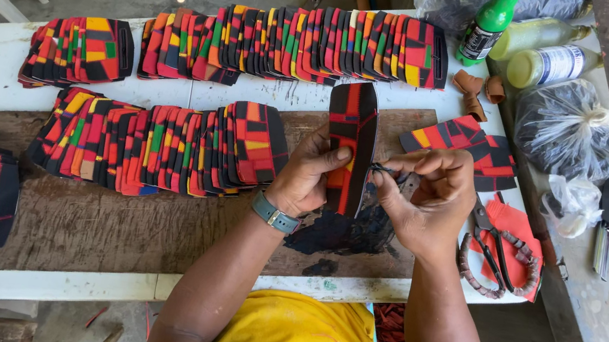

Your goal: The person repeatedly picks up patterned sandals from a stack, applies a dark substance to the edges with a small tool, and places them back on the table. The process is repeated for multiple units in a continuous workflow.

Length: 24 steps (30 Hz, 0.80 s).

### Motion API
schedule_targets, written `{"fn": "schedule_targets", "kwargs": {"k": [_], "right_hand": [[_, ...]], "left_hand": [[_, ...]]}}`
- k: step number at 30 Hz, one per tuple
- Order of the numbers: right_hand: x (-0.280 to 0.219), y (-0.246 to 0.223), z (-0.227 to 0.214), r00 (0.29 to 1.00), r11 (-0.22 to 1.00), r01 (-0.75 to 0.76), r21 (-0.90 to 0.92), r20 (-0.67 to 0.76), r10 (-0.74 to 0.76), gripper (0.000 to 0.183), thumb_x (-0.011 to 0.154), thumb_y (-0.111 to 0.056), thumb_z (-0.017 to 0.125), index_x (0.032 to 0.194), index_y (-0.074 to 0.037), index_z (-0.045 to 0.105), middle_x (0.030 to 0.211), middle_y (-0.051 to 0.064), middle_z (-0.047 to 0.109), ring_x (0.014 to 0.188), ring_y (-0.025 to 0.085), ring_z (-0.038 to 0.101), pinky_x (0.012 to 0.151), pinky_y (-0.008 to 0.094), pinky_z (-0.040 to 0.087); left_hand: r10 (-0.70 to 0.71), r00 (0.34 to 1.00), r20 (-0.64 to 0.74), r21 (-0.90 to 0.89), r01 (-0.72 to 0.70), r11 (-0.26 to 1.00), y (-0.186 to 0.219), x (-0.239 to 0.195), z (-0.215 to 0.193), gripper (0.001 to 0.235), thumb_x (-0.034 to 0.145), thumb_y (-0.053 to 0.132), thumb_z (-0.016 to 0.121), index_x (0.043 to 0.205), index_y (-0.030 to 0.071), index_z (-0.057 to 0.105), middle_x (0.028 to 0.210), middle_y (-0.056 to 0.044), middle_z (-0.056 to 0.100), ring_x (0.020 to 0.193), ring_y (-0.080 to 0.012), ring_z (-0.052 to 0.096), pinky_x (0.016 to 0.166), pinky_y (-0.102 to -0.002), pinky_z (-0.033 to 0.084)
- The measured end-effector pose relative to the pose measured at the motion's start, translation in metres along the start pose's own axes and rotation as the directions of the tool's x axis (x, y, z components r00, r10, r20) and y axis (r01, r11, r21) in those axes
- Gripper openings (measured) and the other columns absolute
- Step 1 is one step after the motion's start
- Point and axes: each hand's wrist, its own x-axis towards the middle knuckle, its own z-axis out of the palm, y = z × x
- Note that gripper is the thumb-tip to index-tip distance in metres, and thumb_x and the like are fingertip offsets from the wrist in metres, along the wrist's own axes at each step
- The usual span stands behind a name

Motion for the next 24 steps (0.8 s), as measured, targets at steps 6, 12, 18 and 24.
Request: {"fn": "schedule_targets", "kwargs": {"k": [6,12,18,24], "right_hand": [[-0.006,-0.005,0.0,0.998,0.992,0.033,-0.12,0.061,-0.026,0.049,0.088,0.01,0.08,0.11,-0.007,0.04,0.106,0.014,0.066,0.102,0.018,0.071,0.09,0.029,0.056],[-0.016,-0.015,0.001,0.975,0.895,0.201,-0.397,0.172,-0.143,0.049,0.082,0.006,0.084,0.102,-0.01,0.042,0.1,0.012,0.075,0.09,0.015,0.066,0.085,0.032,0.05],[-0.028,-0.022,-0.007,0.957,0.901,0.254,-0.351,0.223,-0.183,0.044,0.08,0.001,0.084,0.099,-0.012,0.046,0.097,0.01,0.075,0.091,0.017,0.07,0.086,0.034,0.052],[-0.014,-0.01,-0.006,0.99,0.979,0.131,-0.156,0.066,-0.122,0.041,0.09,0.001,0.082,0.106,-0.01,0.047,0.108,0.01,0.07,0.1,0.017,0.071,0.089,0.03,0.054]], "left_hand": [[0.027,1.0,-0.006,-0.036,-0.027,0.999,-0.001,0.002,-0.006,0.033,0.098,0.008,0.075,0.13,0.008,0.066,0.117,-0.008,0.075,0.105,-0.0185,0.073,0.089,-0.035,0.063],[0.045,0.996,-0.077,-0.005,-0.046,0.999,-0.003,0.005,-0.016,0.033,0.097,0.007,0.076,0.128,0.008,0.067,0.114,-0.007,0.075,0.103,-0.0179,0.073,0.086,-0.035,0.063],[0.052,0.994,-0.096,0.013,-0.051,0.999,0.002,0.0,-0.014,0.034,0.096,0.007,0.077,0.128,0.008,0.067,0.114,-0.006,0.075,0.102,-0.0173,0.073,0.087,-0.035,0.063],[0.032,0.999,-0.039,0.035,-0.03,0.999,0.004,-0.009,-0.004,0.035,0.096,0.005,0.076,0.129,0.007,0.066,0.115,-0.008,0.075,0.102,-0.0183,0.073,0.088,-0.035,0.063]]}}
